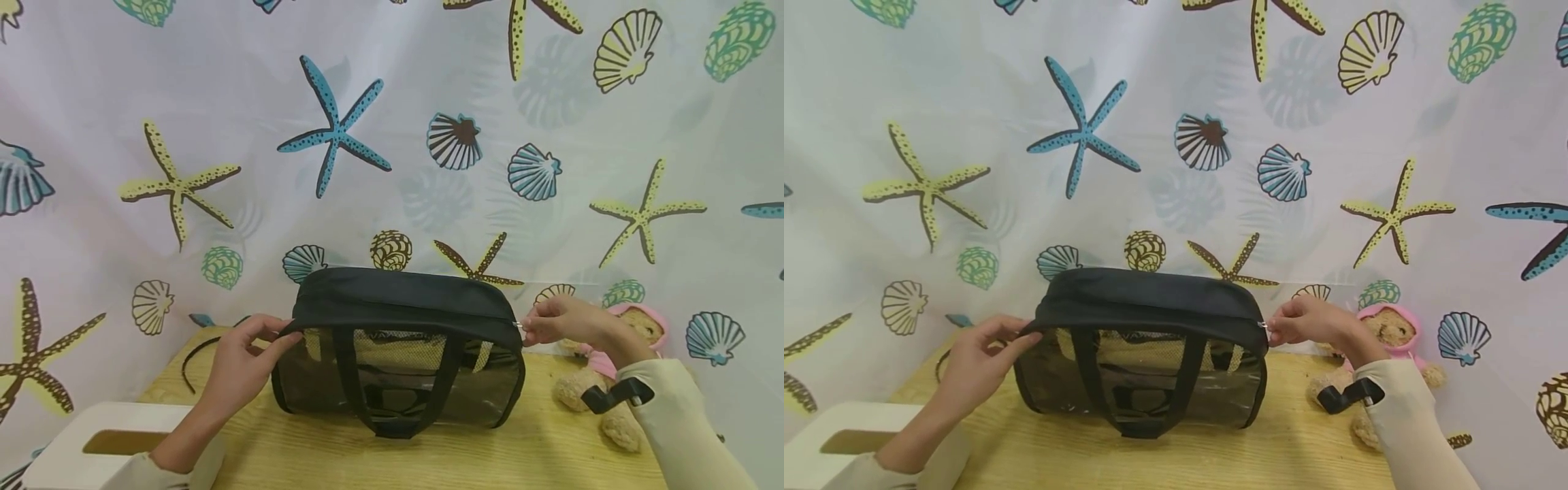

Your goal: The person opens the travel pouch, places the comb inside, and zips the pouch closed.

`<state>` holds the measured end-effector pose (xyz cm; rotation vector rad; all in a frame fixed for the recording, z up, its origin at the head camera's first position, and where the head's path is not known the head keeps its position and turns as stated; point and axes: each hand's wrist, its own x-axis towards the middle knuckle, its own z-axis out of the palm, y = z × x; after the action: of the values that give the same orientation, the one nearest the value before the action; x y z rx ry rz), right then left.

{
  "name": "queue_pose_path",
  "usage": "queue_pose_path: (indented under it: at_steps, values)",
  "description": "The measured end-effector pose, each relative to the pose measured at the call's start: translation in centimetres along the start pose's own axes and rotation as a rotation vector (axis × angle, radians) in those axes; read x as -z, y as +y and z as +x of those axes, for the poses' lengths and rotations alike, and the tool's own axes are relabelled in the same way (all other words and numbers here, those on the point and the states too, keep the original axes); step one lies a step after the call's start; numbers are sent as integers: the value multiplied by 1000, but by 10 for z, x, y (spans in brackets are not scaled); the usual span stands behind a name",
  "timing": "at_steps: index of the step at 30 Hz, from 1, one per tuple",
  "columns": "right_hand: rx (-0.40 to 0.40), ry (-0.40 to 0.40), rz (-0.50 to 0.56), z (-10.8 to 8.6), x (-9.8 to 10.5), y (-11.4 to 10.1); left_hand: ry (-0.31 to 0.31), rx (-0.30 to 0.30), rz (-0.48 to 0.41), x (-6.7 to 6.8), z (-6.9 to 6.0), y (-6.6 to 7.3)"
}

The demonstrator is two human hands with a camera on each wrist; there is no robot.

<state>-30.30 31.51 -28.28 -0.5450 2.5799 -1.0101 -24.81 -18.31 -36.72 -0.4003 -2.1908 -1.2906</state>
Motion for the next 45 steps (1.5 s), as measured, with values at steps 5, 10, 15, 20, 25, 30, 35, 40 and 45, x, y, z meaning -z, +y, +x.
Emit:
queue_pose_path:
  at_steps: [5, 10, 15, 20, 25, 30, 35, 40, 45]
  values:
    - [-25, 0, 28, -6, 0, 11, -10, -4, -9, -4, 2, 1]
    - [-53, 18, 76, -10, -5, 29, -26, 1, -16, -6, 5, 0]
    - [-45, 3, 137, -8, -16, 45, -28, 1, -21, -6, 5, -2]
    - [-88, -20, 183, -4, -25, 56, -34, 14, -26, -5, 4, -3]
    - [-118, -8, 170, 0, -35, 63, -37, 27, -29, -4, 5, -3]
    - [-137, 6, 149, 3, -47, 65, -53, 37, -34, -4, 5, -3]
    - [-144, -1, 144, 3, -55, 61, -55, 31, -39, -6, 5, -3]
    - [-163, -1, 158, 4, -58, 62, -49, 13, -39, -7, 5, -2]
    - [-177, -3, 195, 5, -61, 64, -60, 21, -31, -4, 6, -2]
